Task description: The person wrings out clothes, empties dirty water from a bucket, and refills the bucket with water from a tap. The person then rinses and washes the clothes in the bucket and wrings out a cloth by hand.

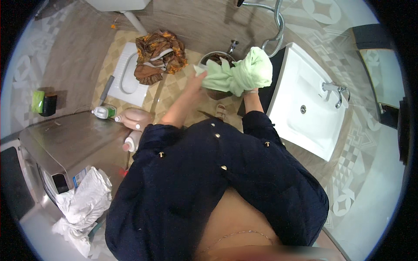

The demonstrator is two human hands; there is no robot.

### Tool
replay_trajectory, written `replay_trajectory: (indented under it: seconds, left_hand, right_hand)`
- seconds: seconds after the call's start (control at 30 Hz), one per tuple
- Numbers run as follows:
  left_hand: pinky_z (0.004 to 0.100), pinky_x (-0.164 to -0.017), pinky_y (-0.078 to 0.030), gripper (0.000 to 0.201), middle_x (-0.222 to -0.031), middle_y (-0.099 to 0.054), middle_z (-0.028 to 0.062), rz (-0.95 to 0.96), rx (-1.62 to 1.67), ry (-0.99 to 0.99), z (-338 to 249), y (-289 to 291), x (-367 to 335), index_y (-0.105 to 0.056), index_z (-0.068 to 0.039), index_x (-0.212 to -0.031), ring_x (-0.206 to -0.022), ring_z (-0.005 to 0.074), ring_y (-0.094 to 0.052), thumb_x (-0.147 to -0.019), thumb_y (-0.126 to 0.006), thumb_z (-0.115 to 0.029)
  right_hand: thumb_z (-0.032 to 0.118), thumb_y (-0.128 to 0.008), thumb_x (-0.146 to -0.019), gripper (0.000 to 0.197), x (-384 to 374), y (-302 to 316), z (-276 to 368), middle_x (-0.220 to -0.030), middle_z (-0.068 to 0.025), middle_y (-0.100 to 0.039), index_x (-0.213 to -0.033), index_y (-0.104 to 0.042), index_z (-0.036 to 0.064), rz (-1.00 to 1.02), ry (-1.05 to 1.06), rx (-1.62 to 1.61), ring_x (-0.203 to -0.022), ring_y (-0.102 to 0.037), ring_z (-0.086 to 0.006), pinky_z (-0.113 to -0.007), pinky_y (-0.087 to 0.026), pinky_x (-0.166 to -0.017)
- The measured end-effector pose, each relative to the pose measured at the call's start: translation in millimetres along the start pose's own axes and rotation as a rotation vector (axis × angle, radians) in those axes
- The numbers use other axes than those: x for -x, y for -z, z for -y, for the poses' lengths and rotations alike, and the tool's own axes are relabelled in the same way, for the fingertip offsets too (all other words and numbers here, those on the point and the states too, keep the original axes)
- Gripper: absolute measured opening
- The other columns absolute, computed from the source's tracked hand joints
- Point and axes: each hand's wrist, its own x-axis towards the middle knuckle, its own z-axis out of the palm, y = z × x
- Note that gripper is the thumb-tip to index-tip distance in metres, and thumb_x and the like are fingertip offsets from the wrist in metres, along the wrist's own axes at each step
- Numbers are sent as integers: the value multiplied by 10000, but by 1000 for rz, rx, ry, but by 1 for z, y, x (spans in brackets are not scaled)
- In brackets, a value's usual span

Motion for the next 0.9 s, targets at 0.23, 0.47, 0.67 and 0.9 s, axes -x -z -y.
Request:
replay_trajectory:
  seconds: [0.23, 0.47, 0.67, 0.9]
  left_hand:
    - [300, -858, -388, 407, -1090, -540, 32, 202, 9, -398, -16, 12, 21, -431, -87, -1199, -970, 160, -518, -852, -530, -274]
    - [342, -881, -431, 498, -1077, -571, 107, 458, 194, 518, -11, -20, -6, -515, -25, -1117, -969, 225, -561, -803, -562, -409]
    - [376, -746, -486, 355, -934, -608, 87, -65, -561, -139, 8, -3, -45, -541, -22, -1036, -832, 227, -597, -775, -621, -249]
    - [357, -839, -438, 490, -1136, -489, 86, 213, 233, -173, -3, -5, 11, -356, -72, -1216, -1000, 211, -504, -777, -568, -26]
  right_hand:
    - [344, -450, -859, 408, 7, 20, 10, -1140, -100, -510, -1167, -466, 77, 43, -44, 14, -1042, -489, -256, -419, -395, -908]
    - [335, -458, -855, 403, 39, 18, -3, -1136, -99, -512, -1164, -469, 77, 54, -19, 156, -1040, -492, -252, -414, -397, -906]
    - [328, -465, -852, 399, 41, 4, -10, -1133, -97, -514, -1162, -471, 76, 71, 20, 280, -1038, -493, -249, -409, -399, -904]
    - [319, -473, -848, 395, 15, 2, -4, -1130, -96, -517, -1159, -474, 76, 80, 88, 404, -1035, -496, -246, -403, -401, -901]
